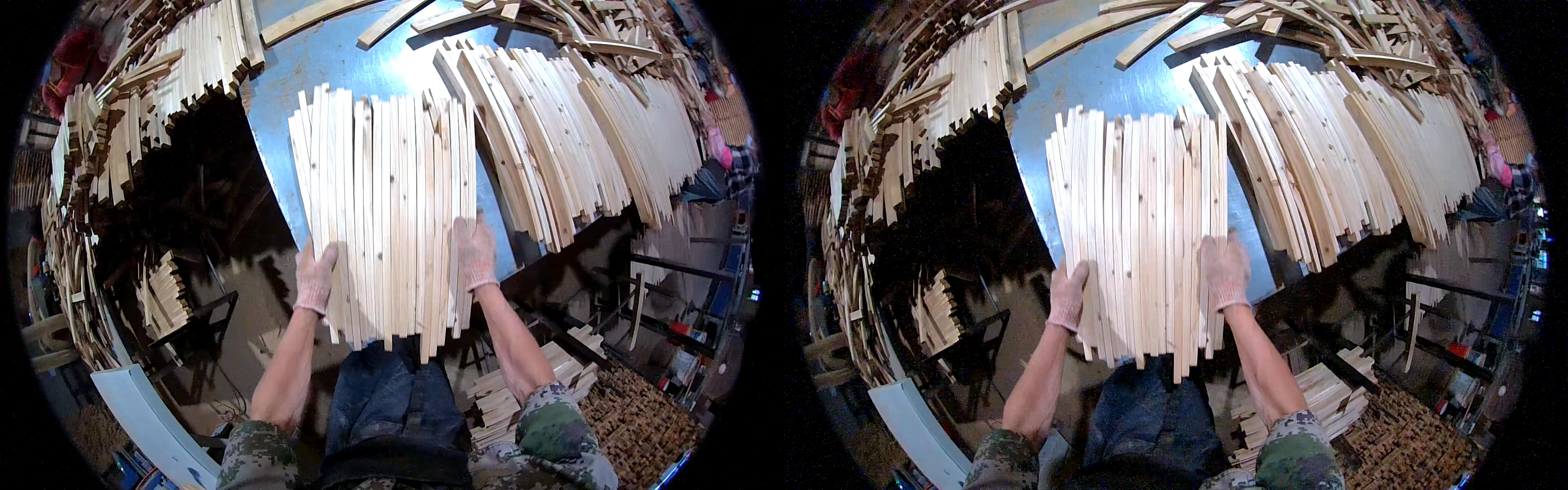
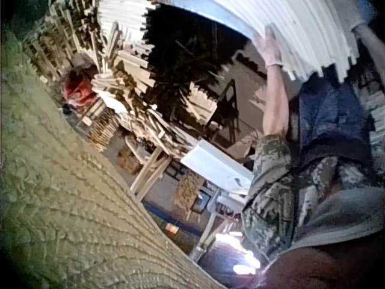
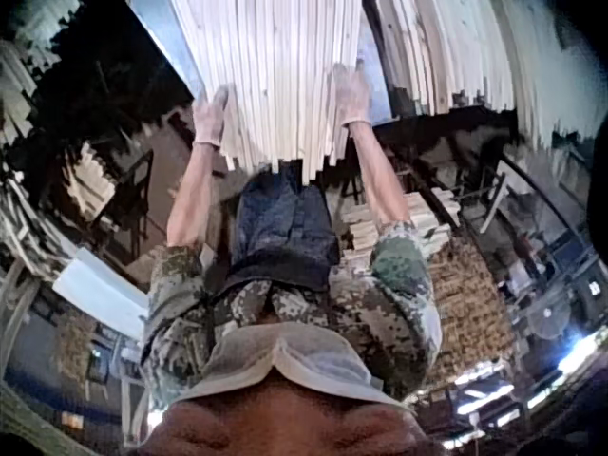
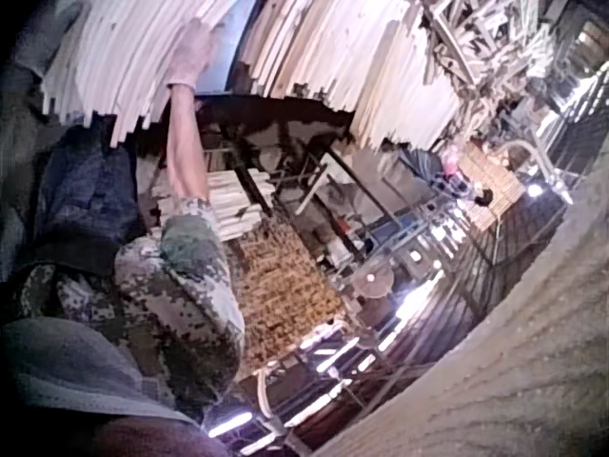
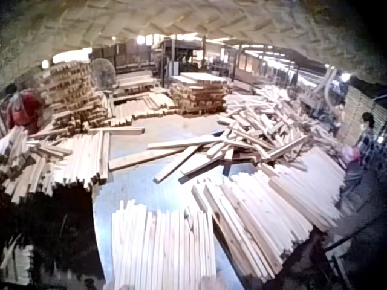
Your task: The person picks up bundles of wooden planks, moves them between tables and a conveyor belt, and aligns individual planks on the belt.
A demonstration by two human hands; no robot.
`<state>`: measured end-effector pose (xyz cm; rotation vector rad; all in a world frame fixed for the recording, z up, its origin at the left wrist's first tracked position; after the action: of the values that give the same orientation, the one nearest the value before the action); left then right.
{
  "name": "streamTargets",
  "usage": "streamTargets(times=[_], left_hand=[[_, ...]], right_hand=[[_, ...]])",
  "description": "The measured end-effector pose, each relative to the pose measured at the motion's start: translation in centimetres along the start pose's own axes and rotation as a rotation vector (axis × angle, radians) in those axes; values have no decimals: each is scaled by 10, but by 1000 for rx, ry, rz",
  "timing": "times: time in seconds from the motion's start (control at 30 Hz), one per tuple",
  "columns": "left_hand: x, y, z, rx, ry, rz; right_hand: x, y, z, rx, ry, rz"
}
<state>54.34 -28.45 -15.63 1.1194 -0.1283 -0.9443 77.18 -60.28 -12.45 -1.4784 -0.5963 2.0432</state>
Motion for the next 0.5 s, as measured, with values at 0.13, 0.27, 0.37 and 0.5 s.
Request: streamTargets(times=[0.13,0.27,0.37,0.5], left_hand=[[-22,-51,62,7,-27,-61],[-33,-75,127,-159,-159,290],[-36,-91,153,-284,-180,488],[-52,-135,143,-247,-200,326]], right_hand=[[-13,48,86,-30,87,73],[3,150,139,149,76,-158],[9,185,166,231,25,-326],[-14,160,159,-67,-68,92]])
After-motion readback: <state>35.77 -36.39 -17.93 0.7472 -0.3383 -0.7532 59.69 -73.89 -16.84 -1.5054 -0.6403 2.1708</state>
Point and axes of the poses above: each hand's wrist, its own z-axis away from the middle knuckle, its own x-axis out of the palm, y = z × x, the point moved 8 cm from there along -z, towards the middle knuckle, and after that the axes turned 8 degrees about y, right-handed, at the moved point
